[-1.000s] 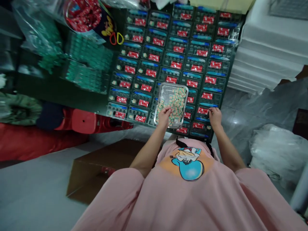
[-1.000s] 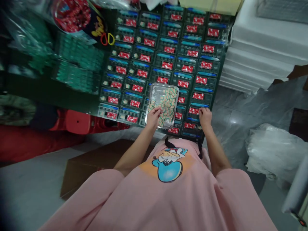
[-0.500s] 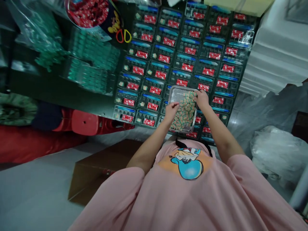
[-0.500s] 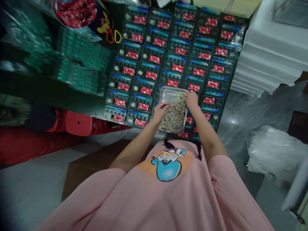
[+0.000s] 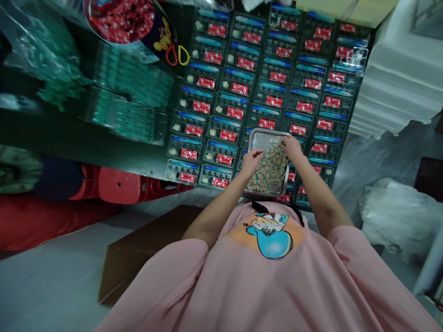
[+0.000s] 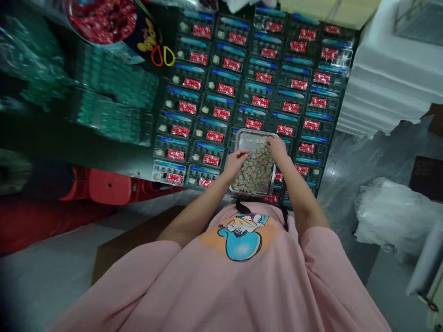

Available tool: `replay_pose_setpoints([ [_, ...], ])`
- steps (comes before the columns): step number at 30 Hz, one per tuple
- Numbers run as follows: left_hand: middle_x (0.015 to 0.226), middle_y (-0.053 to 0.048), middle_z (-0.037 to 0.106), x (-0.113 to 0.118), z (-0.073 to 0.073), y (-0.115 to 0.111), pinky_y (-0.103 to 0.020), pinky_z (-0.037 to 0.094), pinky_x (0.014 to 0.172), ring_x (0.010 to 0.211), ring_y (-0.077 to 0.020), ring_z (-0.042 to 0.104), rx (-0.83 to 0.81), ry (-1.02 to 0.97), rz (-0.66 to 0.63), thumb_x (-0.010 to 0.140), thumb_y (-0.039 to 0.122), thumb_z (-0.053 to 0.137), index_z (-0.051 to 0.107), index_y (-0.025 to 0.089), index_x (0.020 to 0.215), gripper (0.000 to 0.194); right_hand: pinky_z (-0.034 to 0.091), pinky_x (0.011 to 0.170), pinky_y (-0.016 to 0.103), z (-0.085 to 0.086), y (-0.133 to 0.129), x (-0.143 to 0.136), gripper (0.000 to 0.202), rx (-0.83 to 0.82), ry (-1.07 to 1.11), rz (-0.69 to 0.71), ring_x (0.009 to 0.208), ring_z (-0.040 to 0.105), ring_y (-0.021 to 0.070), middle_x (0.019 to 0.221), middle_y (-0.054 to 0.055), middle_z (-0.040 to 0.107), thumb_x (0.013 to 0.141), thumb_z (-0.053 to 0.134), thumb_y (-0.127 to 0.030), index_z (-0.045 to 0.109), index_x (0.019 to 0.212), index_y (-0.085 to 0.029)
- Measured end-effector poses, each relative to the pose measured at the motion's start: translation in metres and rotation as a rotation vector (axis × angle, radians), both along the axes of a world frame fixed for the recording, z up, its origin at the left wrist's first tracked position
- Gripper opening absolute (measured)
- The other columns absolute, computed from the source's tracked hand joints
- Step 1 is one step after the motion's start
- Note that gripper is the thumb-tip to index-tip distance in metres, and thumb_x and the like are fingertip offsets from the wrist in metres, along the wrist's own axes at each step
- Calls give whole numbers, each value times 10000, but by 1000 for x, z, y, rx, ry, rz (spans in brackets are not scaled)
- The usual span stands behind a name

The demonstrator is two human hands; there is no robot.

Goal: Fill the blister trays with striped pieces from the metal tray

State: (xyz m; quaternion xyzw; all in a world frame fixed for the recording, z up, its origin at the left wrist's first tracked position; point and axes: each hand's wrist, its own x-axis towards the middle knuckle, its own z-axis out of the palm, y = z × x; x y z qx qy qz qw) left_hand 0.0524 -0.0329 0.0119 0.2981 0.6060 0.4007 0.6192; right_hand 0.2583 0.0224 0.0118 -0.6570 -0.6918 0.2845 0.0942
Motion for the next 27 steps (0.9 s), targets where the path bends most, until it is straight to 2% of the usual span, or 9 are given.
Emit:
replay_pose_setpoints([
  [5,875,-44,745,5,10,9,-356,471,950,875,-191,662,35,-69,-53,623,99,769,768,169,892,278,421,757,298,12,-10,-18,91,37,257,-8,779,532,184,825,44,620,779,623,-184,676,850,-164],
  [8,904,-39,752,6,18,12,-369,476,963,915,-206,667,63,-114,-69,590,112,802,769,181,918,336,421,725,287,19,-20,-31,96,-5,422,-10,736,524,167,774,20,614,776,624,-221,675,837,-167],
  [12,914,-45,752,2,21,10,-364,487,944,943,-219,665,128,-76,-63,611,194,820,775,188,866,259,434,707,279,24,-32,-44,117,-45,559,-61,712,537,150,776,7,633,731,648,-217,674,835,-170],
  [16,878,-39,746,-5,17,7,-343,495,908,898,-199,665,135,-68,-24,626,241,826,770,179,846,236,457,701,278,24,-40,-50,194,-102,735,-129,726,578,150,789,1,660,733,663,-289,675,894,-182],
  [20,855,-33,732,-11,13,5,-318,514,837,830,-168,670,-45,-274,49,628,239,846,746,176,920,315,474,679,275,26,-44,-53,291,-132,873,-231,729,592,151,773,-1,664,740,682,-427,666,909,-191],
  [23,859,-46,724,-16,11,3,-301,529,771,805,-159,678,-218,-454,43,662,205,839,724,177,974,334,480,694,287,27,-45,-56,319,-110,880,-307,719,588,152,758,-2,657,748,677,-491,664,871,-197],
  [27,856,-47,717,-18,10,0,-264,535,700,777,-144,673,-291,-535,55,714,159,801,716,182,972,273,496,746,307,27,-47,-63,313,-105,861,-335,747,607,162,773,1,658,757,669,-508,656,839,-206],
])
